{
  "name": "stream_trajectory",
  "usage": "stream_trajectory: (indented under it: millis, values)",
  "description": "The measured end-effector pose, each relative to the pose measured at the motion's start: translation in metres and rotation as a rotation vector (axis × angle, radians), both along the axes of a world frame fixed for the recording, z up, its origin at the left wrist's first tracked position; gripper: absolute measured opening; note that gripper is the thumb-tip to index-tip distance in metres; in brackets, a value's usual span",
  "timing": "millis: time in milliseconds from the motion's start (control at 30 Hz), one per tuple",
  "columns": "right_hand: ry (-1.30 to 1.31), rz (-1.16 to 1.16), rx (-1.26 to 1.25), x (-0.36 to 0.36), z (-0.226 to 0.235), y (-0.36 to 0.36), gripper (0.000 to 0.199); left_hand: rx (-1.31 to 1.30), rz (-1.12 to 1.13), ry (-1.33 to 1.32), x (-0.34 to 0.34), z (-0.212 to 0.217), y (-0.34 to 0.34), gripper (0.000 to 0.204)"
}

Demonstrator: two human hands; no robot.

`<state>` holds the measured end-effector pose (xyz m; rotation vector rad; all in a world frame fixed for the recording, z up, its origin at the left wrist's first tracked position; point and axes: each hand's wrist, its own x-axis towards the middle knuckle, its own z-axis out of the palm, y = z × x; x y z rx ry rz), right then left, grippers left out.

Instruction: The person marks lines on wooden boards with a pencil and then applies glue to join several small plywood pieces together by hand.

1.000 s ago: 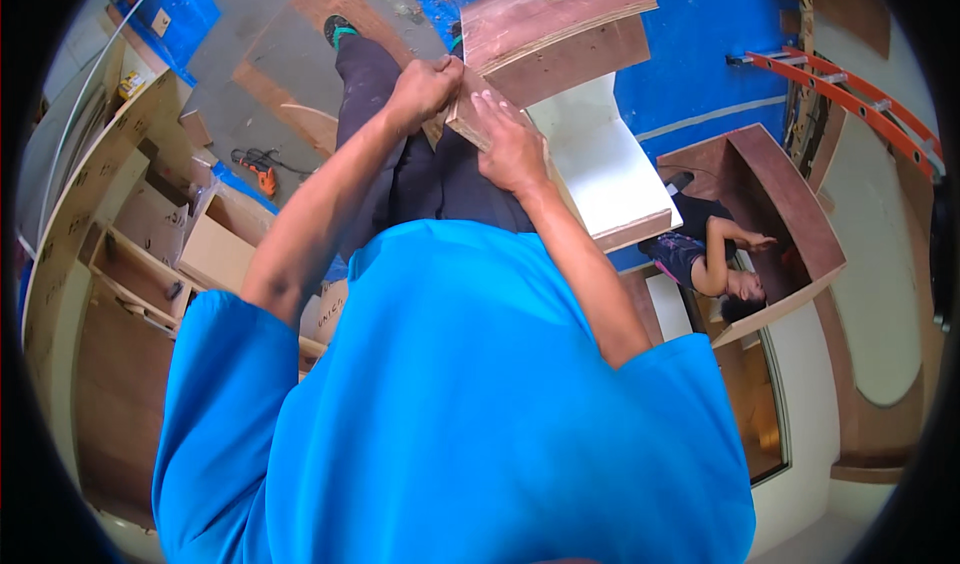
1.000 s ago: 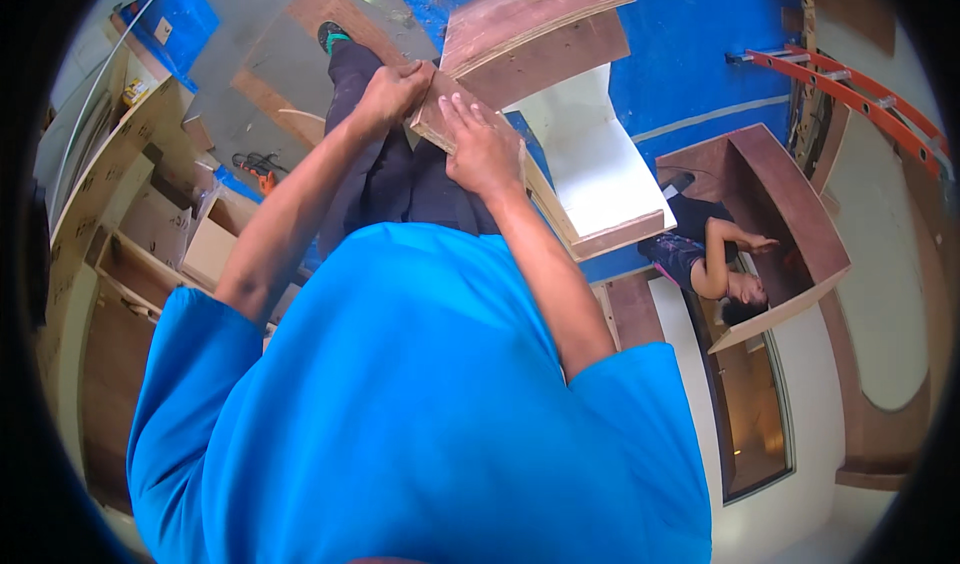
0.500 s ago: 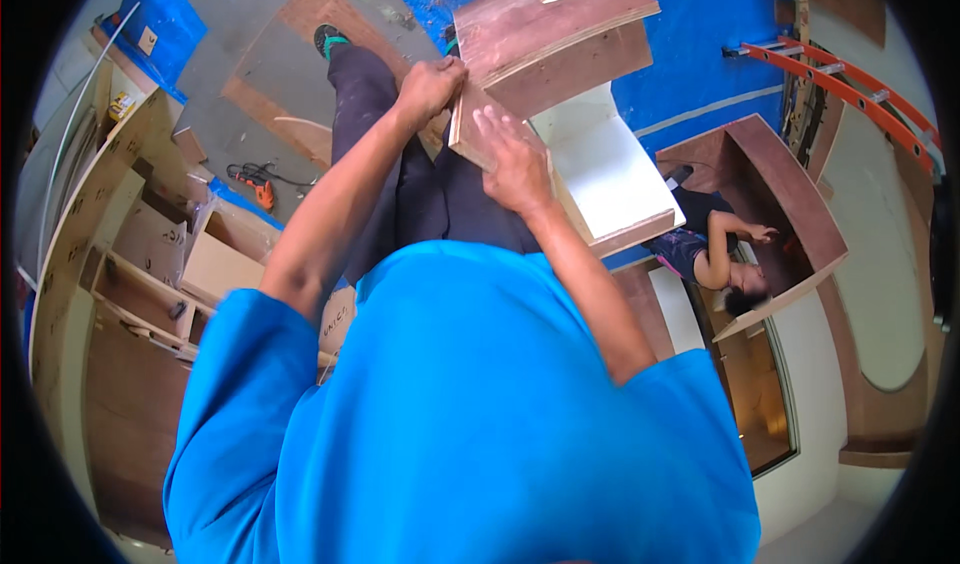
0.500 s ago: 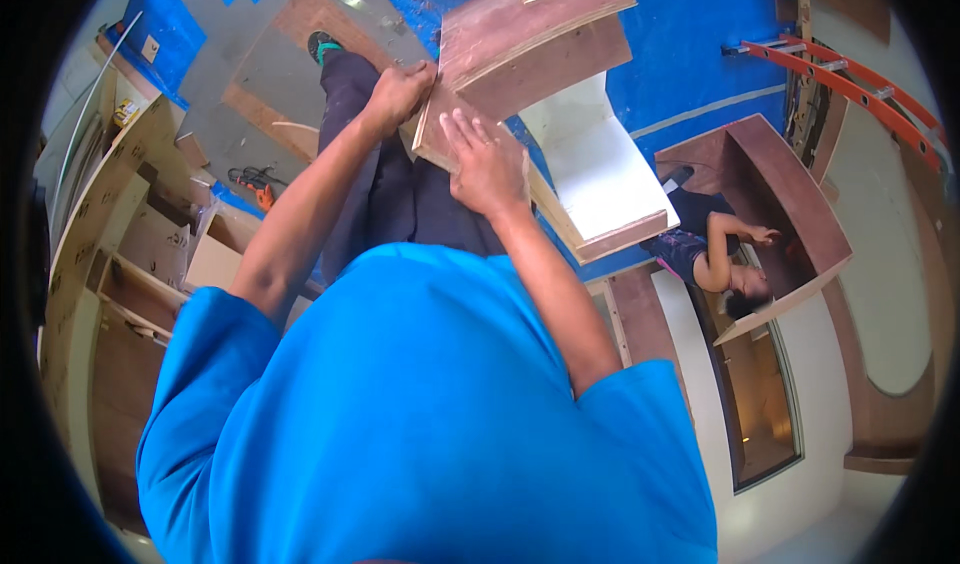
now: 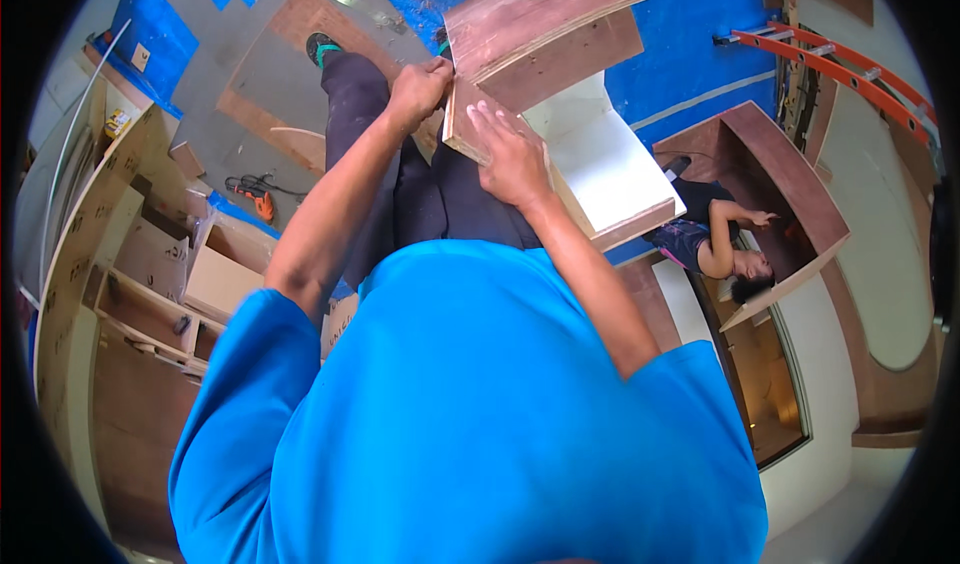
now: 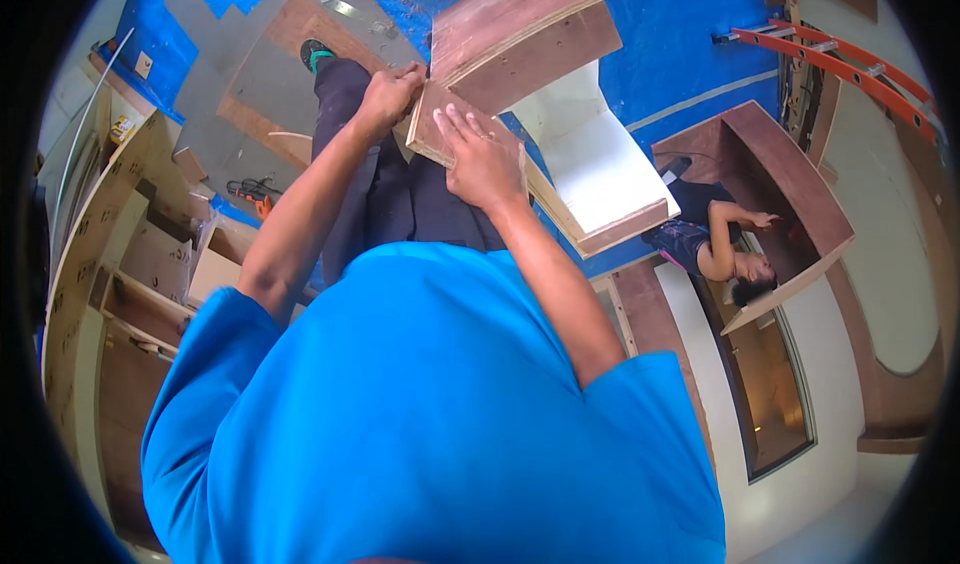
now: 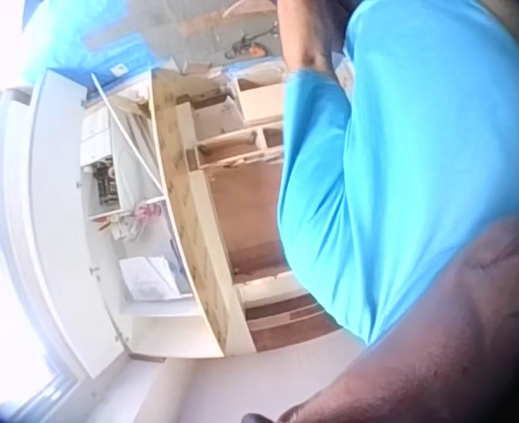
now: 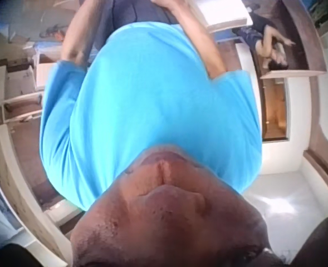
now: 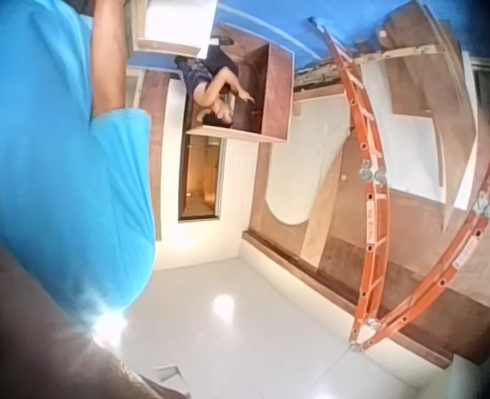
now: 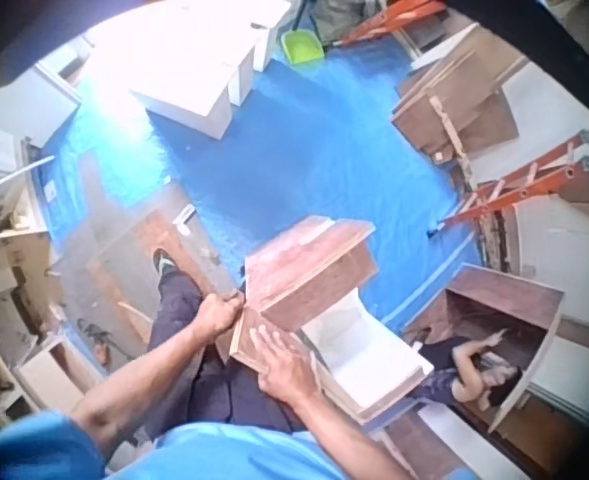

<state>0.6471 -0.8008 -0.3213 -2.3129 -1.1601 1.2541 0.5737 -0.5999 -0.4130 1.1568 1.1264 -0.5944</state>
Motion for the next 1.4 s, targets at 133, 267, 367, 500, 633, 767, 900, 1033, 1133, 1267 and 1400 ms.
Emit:
stream_trajectory:
  millis: [133, 267, 367, 500, 633, 767, 900, 1033, 1133, 1267, 1400]
  values:
    - [-0.071, -0.016, -0.003, 0.0, -0.006, -0.008, 0.085, 0.164, -0.153, -0.142, -0.018, 0.077, -0.012, 0.055]
    - [-0.069, -0.03, -0.015, 0.004, -0.008, -0.004, 0.084, 0.11, -0.161, -0.132, -0.009, 0.083, -0.004, 0.058]
    - [-0.046, -0.024, 0.064, -0.004, 0.005, -0.002, 0.086, 0.193, -0.037, -0.071, -0.004, -0.008, -0.009, 0.053]
    - [-0.013, 0.002, -0.006, -0.004, 0.003, -0.004, 0.085, 0.131, -0.1, -0.117, -0.005, 0.016, -0.006, 0.053]
    - [-0.02, -0.038, -0.06, 0.0, -0.007, -0.009, 0.086, 0.051, -0.146, -0.19, -0.03, 0.126, -0.006, 0.055]
    - [-0.036, -0.009, 0.01, 0.002, -0.004, 0.002, 0.087, 0.249, -0.158, -0.185, -0.005, 0.022, -0.007, 0.054]
    - [-0.002, -0.002, 0.031, 0.001, -0.002, -0.003, 0.087, 0.252, -0.157, -0.136, 0.012, 0.001, 0.001, 0.053]
    - [-0.012, -0.041, -0.038, 0.006, -0.006, -0.003, 0.086, 0.075, -0.217, -0.16, -0.015, 0.099, -0.002, 0.046]
    - [-0.081, -0.056, 0.055, 0.005, -0.004, -0.003, 0.083, 0.017, -0.141, -0.107, -0.015, 0.117, -0.004, 0.048]
    - [-0.051, -0.011, 0.058, -0.006, 0.008, -0.007, 0.083, 0.198, -0.156, -0.152, 0.015, -0.003, -0.002, 0.051]
    - [-0.044, 0.005, 0.009, -0.002, 0.005, -0.004, 0.084, 0.225, -0.21, -0.166, -0.003, 0.021, -0.004, 0.054]
